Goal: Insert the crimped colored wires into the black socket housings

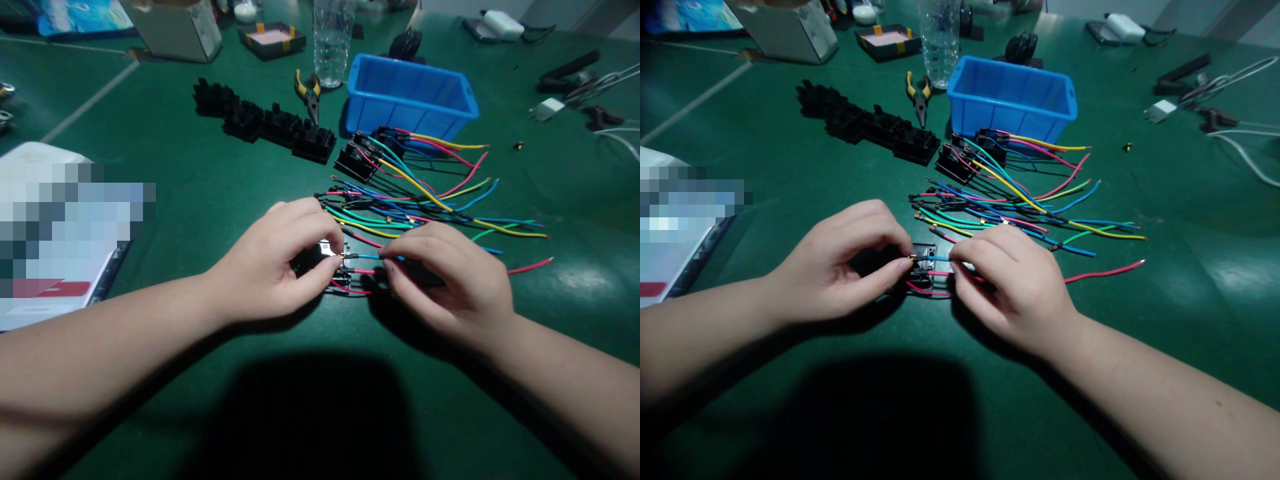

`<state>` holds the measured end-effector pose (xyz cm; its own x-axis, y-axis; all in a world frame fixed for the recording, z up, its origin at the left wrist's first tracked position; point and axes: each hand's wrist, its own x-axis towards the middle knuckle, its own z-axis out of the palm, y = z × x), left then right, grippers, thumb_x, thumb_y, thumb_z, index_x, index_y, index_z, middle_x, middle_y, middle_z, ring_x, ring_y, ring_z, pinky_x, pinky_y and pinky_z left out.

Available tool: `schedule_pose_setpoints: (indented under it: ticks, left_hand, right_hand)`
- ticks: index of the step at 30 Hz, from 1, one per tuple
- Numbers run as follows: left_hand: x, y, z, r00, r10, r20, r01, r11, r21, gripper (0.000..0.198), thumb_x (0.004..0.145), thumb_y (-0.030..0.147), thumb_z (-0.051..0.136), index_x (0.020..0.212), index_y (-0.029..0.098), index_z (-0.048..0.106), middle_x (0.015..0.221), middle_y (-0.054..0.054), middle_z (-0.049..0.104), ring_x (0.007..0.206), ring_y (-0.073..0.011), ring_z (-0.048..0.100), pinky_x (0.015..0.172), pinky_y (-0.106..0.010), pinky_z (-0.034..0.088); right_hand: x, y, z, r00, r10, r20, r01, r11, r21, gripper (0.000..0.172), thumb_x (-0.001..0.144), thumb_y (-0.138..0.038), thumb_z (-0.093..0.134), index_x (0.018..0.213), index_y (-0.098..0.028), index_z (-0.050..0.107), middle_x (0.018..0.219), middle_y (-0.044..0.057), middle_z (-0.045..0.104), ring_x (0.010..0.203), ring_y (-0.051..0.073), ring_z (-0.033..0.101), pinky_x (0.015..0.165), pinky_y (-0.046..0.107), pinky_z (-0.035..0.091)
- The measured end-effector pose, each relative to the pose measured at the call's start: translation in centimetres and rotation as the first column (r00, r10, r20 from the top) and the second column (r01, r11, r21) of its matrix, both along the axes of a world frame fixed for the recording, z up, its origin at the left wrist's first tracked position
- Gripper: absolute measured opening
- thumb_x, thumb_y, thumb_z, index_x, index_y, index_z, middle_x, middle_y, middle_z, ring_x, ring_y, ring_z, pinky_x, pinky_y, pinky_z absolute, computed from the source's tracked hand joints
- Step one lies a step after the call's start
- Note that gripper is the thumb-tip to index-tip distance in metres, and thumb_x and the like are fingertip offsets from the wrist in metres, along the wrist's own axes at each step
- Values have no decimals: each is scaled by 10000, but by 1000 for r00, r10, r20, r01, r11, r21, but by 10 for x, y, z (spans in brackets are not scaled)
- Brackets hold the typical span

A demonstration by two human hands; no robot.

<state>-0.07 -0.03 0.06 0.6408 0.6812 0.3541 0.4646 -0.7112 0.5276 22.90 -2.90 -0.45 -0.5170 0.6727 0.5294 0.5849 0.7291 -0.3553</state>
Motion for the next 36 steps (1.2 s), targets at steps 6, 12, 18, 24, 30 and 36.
schedule_pose_setpoints:
  ticks: [6,12,18,24,30,36]
  left_hand:
    - [1,0,2,1000,15,-26,-16,1000,-20,65,869,213,542,854,186,599,800,-20,593,766,-163,529,705,-309,396]
    - [1,0,2,999,9,-37,-10,1000,-30,69,860,215,538,859,181,599,803,-20,584,769,-167,528,715,-309,391]
    - [1,1,1,999,2,-49,-4,999,-53,80,845,216,552,879,167,607,823,-25,576,792,-170,528,721,-304,390]
    - [0,1,0,999,12,-34,-15,998,-66,105,829,188,509,881,181,600,842,-31,583,811,-181,535,725,-310,391]
    - [0,0,-1,997,42,-58,-46,996,-75,116,819,217,515,901,181,589,868,-40,584,852,-201,531,746,-336,380]
    - [1,-1,1,996,35,-87,-42,996,-78,132,805,252,559,909,183,601,886,-39,587,876,-207,534,762,-338,367]
  right_hand:
    - [0,0,0,1000,9,12,-9,1000,-5,142,857,-138,600,967,-226,619,873,57,681,778,194,632,689,335,518]
    - [1,-1,-1,1000,7,14,-7,1000,-13,154,856,-130,594,981,-217,617,880,65,675,788,196,624,689,340,516]
    - [1,-1,-1,1000,19,7,-19,1000,-3,161,835,-108,614,973,-191,618,878,73,671,785,197,622,691,337,510]
    - [1,-1,0,1000,-1,14,1,1000,-10,147,855,-126,587,962,-221,617,867,62,672,776,197,624,688,342,515]
    - [-1,-1,0,999,-34,15,34,999,8,115,849,-130,589,921,-216,611,804,51,665,721,193,608,656,341,496]
    - [-1,-1,1,999,-36,34,35,999,10,103,855,-141,572,909,-224,601,771,45,654,702,195,593,643,344,481]
